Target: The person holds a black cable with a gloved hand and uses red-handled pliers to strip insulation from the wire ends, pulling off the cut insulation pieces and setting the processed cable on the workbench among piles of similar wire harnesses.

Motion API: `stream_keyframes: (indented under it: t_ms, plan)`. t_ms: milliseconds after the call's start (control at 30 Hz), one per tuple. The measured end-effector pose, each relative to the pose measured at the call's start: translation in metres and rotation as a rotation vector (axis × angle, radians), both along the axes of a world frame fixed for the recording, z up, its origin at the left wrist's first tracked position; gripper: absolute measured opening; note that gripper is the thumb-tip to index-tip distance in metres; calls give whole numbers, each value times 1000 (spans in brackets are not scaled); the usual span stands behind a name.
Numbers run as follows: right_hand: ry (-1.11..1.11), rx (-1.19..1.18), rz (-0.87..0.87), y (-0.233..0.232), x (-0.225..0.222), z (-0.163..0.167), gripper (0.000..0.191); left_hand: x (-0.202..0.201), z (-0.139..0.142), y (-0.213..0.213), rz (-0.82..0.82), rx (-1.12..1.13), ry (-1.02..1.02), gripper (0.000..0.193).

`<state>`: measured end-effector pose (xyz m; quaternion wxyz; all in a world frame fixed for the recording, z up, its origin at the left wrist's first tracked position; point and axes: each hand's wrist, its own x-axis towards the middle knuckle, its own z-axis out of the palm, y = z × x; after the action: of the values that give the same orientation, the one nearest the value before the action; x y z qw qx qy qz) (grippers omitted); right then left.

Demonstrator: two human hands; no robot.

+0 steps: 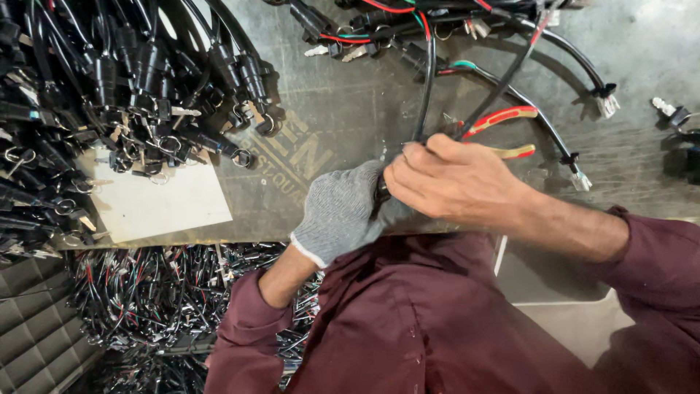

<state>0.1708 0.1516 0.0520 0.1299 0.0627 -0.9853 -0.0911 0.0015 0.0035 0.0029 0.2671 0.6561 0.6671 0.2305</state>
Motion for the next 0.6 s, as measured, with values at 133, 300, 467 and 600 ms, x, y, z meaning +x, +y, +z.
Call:
stream_keyframes:
  t_ms: [133, 300, 467, 600]
  plan:
    - [202, 16, -184, -14, 11, 1, 29, 1, 20, -25, 108, -16, -471, 53]
    - [361, -577, -624, -8, 32, -2, 58, 6, 22, -39, 319, -235, -1393, 31]
    - [16, -296, -758, -11, 63, -35, 61, 6, 23, -35, 296, -38, -1076, 19]
    - [-51, -370, -872, -17, 82, -66, 58, 10, 30, -23, 314, -95, -1071, 16]
